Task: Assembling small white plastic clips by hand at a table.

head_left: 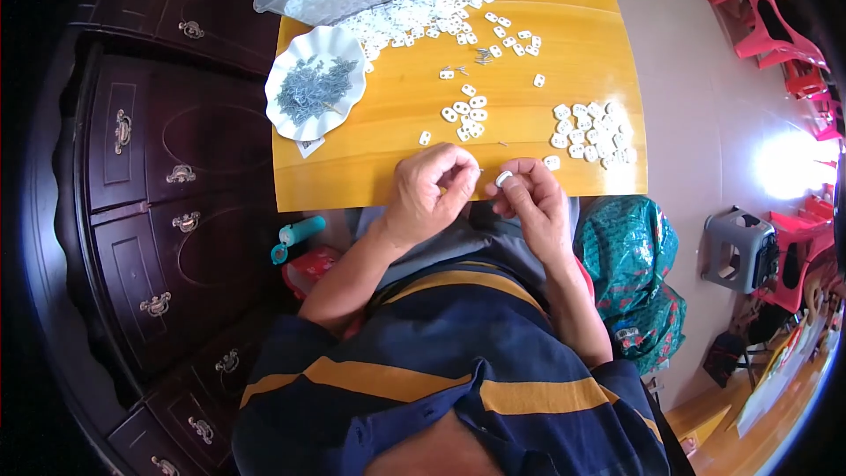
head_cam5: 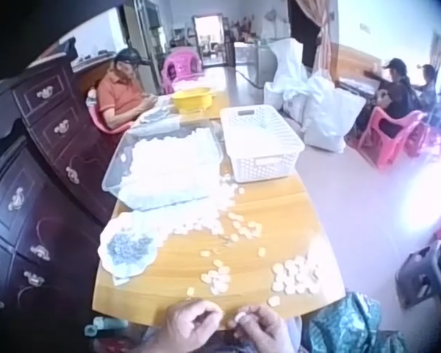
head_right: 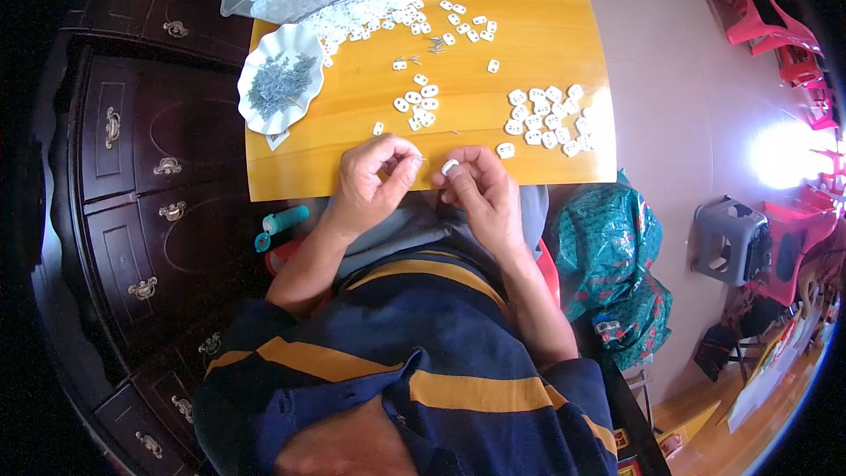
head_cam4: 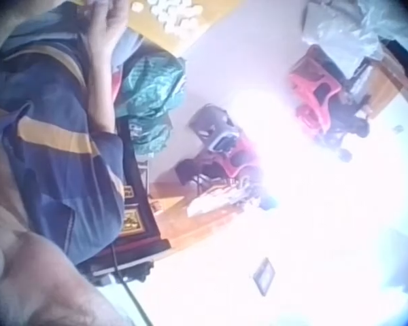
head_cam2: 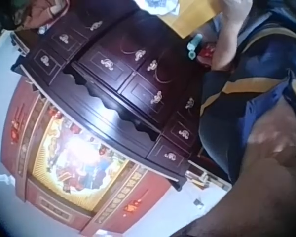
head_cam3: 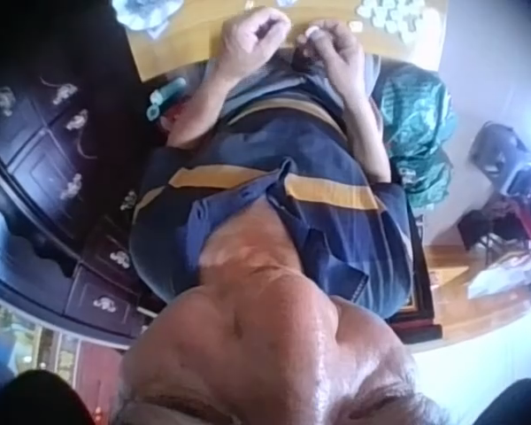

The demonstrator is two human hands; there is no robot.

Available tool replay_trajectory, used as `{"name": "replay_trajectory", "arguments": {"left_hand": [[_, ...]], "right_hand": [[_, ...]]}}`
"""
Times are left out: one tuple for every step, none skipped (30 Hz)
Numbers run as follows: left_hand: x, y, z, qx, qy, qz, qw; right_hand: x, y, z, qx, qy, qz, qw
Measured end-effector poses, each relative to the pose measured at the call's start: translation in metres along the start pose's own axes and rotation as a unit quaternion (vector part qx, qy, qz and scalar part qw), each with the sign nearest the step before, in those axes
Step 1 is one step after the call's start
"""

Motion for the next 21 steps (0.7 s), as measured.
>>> {"name": "replay_trajectory", "arguments": {"left_hand": [[0.001,0.003,0.005,0.013,-0.013,-0.009,1.000],[0.002,0.007,0.011,0.009,-0.020,-0.001,1.000],[0.003,0.011,0.016,0.005,-0.027,0.007,1.000],[0.003,0.015,0.021,0.002,-0.032,0.014,0.999],[0.003,0.017,0.025,0.000,-0.032,0.014,0.999],[0.003,0.020,0.030,0.009,-0.038,0.018,0.999],[0.002,0.024,0.035,0.019,-0.044,0.022,0.999],[0.002,0.028,0.040,0.019,-0.051,0.022,0.998],[0.001,0.031,0.044,0.017,-0.054,0.023,0.998],[0.001,0.035,0.050,0.013,-0.066,0.028,0.997],[0.000,0.038,0.056,0.008,-0.078,0.034,0.996],[0.000,0.040,0.061,0.006,-0.082,0.034,0.996],[-0.001,0.043,0.067,0.006,-0.090,0.042,0.995],[-0.002,0.046,0.071,0.007,-0.098,0.050,0.994],[-0.003,0.049,0.075,0.003,-0.103,0.051,0.993],[-0.005,0.051,0.078,0.003,-0.105,0.054,0.993],[-0.006,0.054,0.081,0.002,-0.107,0.057,0.993],[-0.008,0.056,0.083,-0.001,-0.112,0.059,0.992],[-0.009,0.059,0.084,-0.003,-0.110,0.064,0.992],[-0.010,0.062,0.085,-0.004,-0.106,0.069,0.992],[-0.011,0.065,0.087,-0.007,-0.110,0.070,0.991]], "right_hand": [[0.001,0.008,0.003,-0.115,-0.003,0.022,0.993],[0.001,0.017,0.005,-0.228,-0.006,0.043,0.973],[0.001,0.019,0.004,-0.229,-0.005,0.043,0.973],[0.001,0.029,0.002,-0.313,0.001,0.084,0.946],[0.001,0.039,-0.002,-0.395,0.007,0.124,0.910],[0.002,0.040,-0.004,-0.397,0.008,0.124,0.910],[0.003,0.046,-0.009,-0.432,0.009,0.153,0.889],[0.004,0.052,-0.015,-0.467,0.010,0.181,0.865],[0.007,0.052,-0.018,-0.469,0.013,0.181,0.864],[0.010,0.053,-0.023,-0.513,0.026,0.187,0.837],[0.013,0.054,-0.029,-0.557,0.040,0.193,0.807],[0.017,0.054,-0.033,-0.559,0.044,0.194,0.805],[0.021,0.051,-0.035,-0.576,0.053,0.173,0.798],[0.024,0.047,-0.037,-0.592,0.063,0.152,0.789],[0.027,0.048,-0.040,-0.595,0.067,0.152,0.786],[0.029,0.050,-0.043,-0.600,0.060,0.148,0.784],[0.032,0.050,-0.044,-0.605,0.053,0.143,0.781],[0.034,0.049,-0.048,-0.608,0.058,0.144,0.779],[0.036,0.052,-0.055,-0.596,0.061,0.164,0.784],[0.037,0.054,-0.061,-0.584,0.063,0.183,0.788],[0.040,0.051,-0.065,-0.586,0.067,0.184,0.786]]}}
Point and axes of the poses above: each hand's wrist, its own x-axis towards the middle knuckle, its own z-axis out of the back of the hand, y = z × x, the point moved 10 cm from there along x, towards the middle knuckle, and after that the axes turned 11 degrees about z, right-handed, at the moved point
